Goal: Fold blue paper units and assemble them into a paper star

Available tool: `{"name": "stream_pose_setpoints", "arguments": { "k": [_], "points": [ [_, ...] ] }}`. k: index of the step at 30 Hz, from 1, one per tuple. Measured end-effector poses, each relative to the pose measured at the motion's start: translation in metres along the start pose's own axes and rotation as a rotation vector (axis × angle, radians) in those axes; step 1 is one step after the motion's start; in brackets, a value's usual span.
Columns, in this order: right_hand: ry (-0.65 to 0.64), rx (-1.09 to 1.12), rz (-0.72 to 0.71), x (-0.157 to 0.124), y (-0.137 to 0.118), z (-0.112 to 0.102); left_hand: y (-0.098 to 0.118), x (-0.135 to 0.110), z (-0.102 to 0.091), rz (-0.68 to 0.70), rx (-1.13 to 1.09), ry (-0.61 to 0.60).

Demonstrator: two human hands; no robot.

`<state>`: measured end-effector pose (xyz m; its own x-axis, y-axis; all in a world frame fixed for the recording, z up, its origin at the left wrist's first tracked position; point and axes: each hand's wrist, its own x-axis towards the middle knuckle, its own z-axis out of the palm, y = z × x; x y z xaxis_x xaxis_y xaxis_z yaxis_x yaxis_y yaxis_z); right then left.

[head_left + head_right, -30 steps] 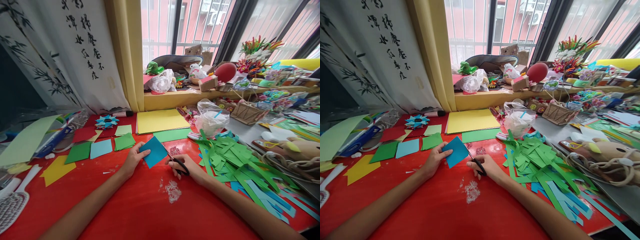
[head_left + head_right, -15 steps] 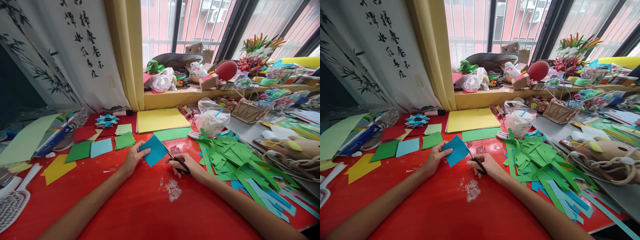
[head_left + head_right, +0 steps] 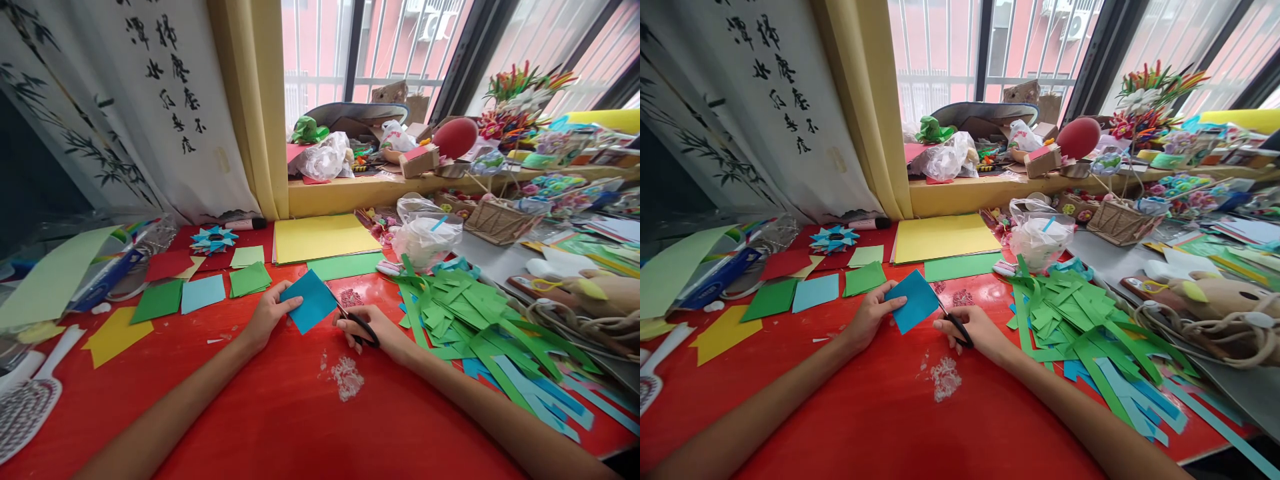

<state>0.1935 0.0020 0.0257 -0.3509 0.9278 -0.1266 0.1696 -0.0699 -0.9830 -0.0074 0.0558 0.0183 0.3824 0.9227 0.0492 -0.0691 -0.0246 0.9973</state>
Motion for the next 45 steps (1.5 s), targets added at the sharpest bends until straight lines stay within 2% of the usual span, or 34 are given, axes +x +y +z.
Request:
{"name": "stream_pose_setpoints", "arguments": {
  "k": [40, 45],
  "points": [
    [0.064, -0.071, -0.079, 0.001, 0.01, 0.003, -0.003, 0.003, -0.001, 0.003, 0.037, -0.028],
    [0.068, -0.05, -0.055, 0.003, 0.012, 0.002, -0.003, 0.003, -0.001, -0.002, 0.031, -0.023]
  ]
}}
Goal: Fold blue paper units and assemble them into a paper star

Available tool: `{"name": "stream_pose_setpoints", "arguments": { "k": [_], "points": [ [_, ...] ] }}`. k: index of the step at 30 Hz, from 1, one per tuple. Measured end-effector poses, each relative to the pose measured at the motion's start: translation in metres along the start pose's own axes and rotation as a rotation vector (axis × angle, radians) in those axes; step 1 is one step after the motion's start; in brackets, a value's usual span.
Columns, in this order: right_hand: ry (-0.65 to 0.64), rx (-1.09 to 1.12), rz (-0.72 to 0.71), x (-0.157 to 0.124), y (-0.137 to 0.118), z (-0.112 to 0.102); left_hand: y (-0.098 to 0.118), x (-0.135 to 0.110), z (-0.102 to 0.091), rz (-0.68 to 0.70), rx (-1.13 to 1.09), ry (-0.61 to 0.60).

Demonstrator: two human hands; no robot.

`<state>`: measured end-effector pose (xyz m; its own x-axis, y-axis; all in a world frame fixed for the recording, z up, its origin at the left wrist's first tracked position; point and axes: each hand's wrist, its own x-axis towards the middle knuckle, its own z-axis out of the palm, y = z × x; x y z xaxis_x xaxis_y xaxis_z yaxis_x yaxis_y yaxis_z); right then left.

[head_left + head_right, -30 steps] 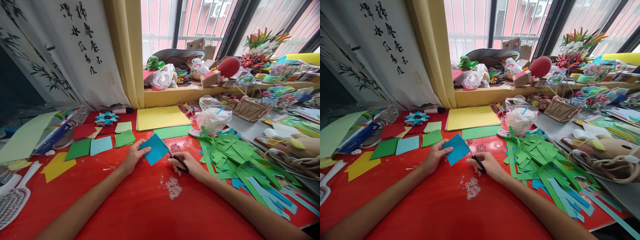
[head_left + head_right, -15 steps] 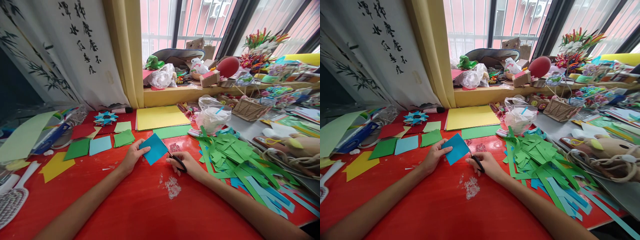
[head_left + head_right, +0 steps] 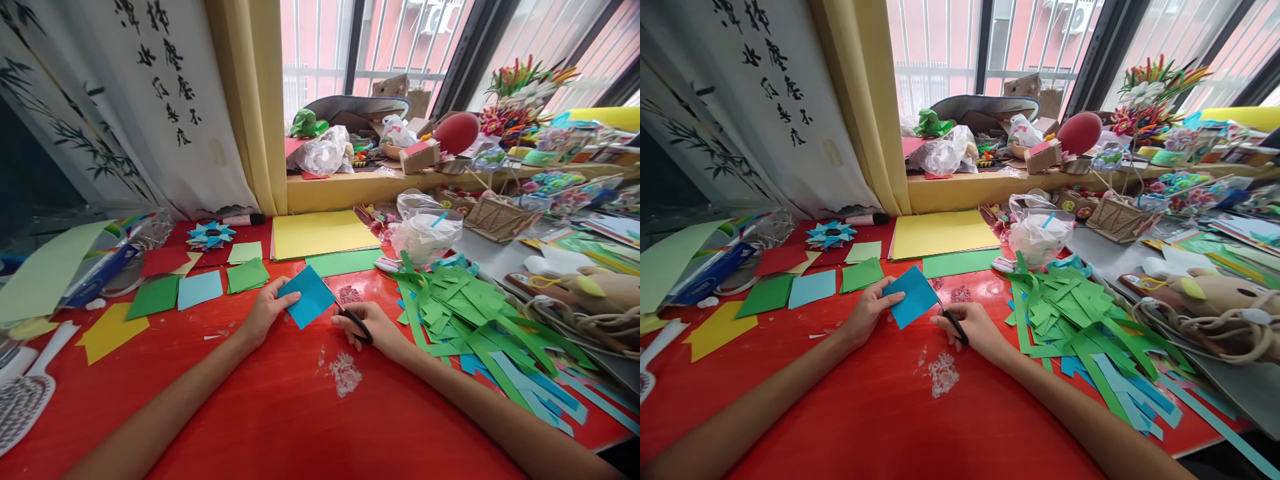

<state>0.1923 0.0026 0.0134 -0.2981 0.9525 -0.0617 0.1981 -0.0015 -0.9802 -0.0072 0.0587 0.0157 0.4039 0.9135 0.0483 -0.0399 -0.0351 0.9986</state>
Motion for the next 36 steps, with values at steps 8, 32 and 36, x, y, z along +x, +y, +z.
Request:
{"name": "stream_pose_setpoints", "arguments": {
  "k": [8, 32, 36],
  "points": [
    [0.013, 0.009, 0.019, -0.0009, -0.0044, 0.0004, 0.0002, -0.0011, 0.0001, -0.046, -0.013, -0.058],
    [0.018, -0.003, 0.007, -0.0016, -0.0039, 0.0019, -0.0014, -0.0011, 0.0016, -0.073, -0.034, -0.081],
    [0.03, -0.024, 0.006, -0.0023, -0.0042, 0.0027, 0.0, -0.0008, 0.0022, -0.073, -0.035, -0.071]
  ]
}}
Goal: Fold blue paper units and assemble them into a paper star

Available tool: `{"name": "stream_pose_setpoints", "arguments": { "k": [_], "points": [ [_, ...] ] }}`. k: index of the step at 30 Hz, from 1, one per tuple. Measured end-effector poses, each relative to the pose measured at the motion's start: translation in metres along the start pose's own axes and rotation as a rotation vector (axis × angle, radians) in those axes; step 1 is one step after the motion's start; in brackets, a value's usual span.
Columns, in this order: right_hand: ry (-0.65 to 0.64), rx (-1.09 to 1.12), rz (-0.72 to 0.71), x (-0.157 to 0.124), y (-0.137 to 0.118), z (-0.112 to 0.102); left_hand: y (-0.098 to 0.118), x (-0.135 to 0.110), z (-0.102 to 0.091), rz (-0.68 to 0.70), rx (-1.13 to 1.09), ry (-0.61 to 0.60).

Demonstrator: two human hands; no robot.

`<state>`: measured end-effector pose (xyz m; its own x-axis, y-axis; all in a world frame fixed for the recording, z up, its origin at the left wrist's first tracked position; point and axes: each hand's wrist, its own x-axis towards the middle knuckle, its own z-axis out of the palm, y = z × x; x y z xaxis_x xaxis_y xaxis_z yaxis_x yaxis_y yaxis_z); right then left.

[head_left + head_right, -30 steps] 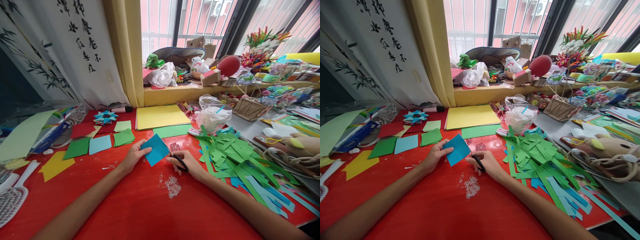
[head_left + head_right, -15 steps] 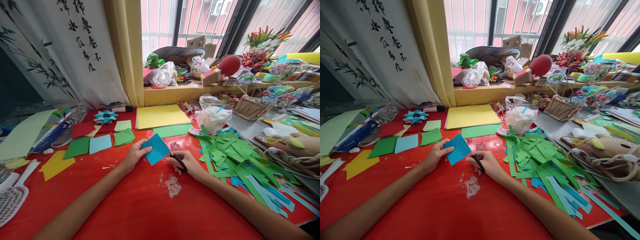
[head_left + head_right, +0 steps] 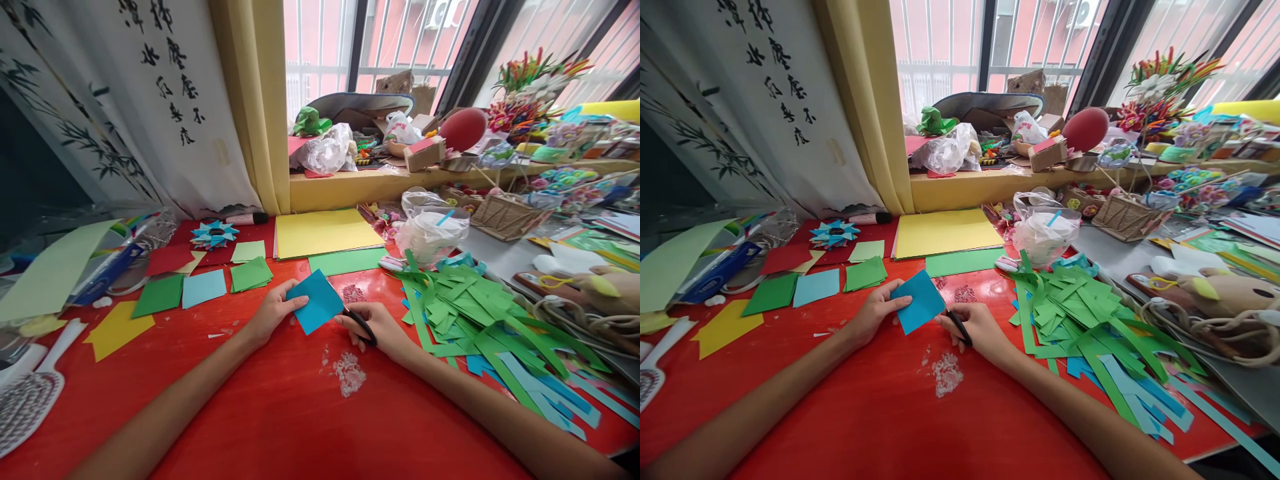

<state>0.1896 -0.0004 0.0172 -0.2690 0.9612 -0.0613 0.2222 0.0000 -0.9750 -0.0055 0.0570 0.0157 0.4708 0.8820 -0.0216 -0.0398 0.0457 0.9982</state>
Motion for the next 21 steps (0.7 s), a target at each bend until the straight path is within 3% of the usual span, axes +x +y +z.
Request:
{"name": "stream_pose_setpoints", "arguments": {
  "k": [21],
  "points": [
    [0.006, -0.002, 0.029, 0.0016, 0.0001, -0.0009, 0.0013, -0.0012, 0.0003, 0.008, 0.027, -0.075]
  ]
}}
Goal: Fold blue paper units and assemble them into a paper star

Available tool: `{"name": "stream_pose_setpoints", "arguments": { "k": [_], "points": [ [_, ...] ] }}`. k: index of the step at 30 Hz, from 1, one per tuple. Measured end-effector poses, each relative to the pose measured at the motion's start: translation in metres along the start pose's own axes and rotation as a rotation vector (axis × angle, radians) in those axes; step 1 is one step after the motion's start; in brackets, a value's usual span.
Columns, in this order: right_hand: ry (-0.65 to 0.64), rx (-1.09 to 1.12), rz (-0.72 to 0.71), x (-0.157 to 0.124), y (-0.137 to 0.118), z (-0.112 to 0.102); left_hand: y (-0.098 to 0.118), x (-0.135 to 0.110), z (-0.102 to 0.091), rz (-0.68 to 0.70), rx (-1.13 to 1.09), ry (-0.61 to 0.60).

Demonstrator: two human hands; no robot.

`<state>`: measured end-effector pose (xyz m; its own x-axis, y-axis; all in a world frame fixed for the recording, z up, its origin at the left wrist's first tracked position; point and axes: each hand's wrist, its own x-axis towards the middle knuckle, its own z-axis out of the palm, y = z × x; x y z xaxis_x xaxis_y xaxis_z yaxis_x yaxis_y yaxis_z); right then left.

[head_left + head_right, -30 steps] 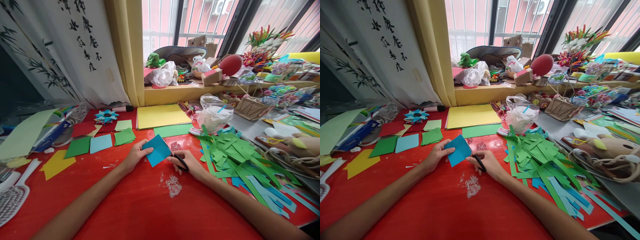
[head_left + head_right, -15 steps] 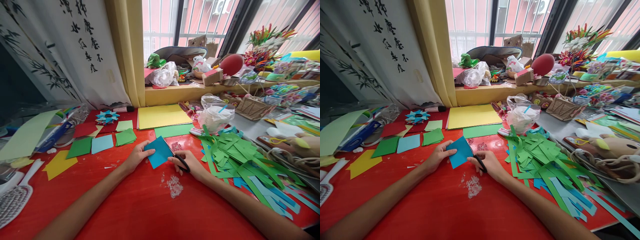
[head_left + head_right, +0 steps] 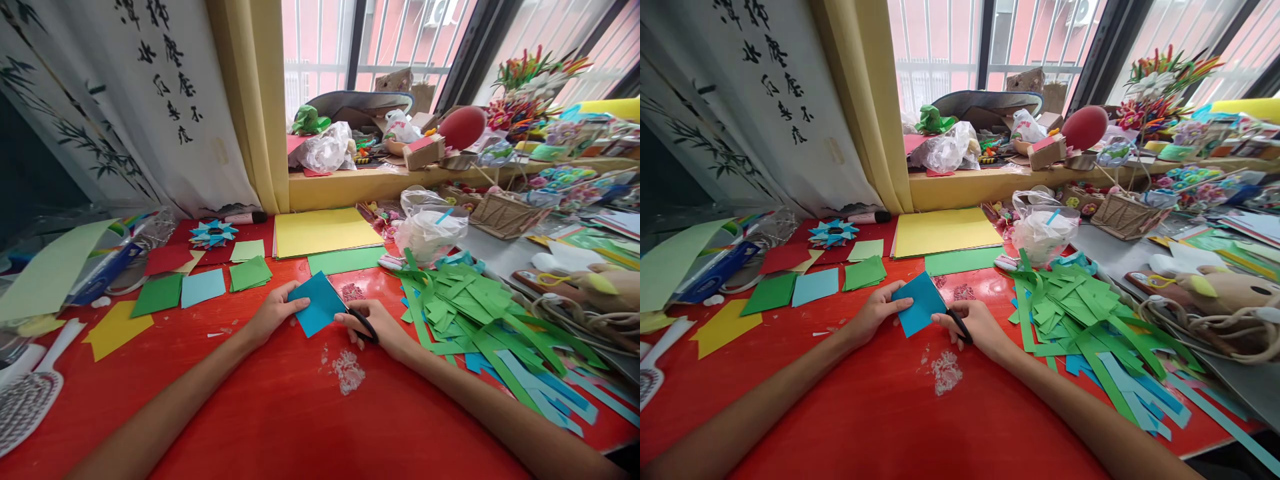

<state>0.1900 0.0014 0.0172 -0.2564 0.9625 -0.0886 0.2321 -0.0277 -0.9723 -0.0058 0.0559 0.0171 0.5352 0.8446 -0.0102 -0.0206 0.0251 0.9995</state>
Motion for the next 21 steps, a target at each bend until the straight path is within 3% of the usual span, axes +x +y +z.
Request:
{"name": "stream_pose_setpoints", "arguments": {
  "k": [11, 21],
  "points": [
    [-0.066, 0.012, 0.038, -0.0014, -0.0092, -0.003, -0.0004, 0.0002, 0.0003, -0.005, -0.034, 0.012],
    [-0.068, 0.003, 0.036, -0.0007, -0.0078, -0.0035, 0.0015, -0.0026, 0.0014, -0.043, -0.04, -0.113]
  ]
}}
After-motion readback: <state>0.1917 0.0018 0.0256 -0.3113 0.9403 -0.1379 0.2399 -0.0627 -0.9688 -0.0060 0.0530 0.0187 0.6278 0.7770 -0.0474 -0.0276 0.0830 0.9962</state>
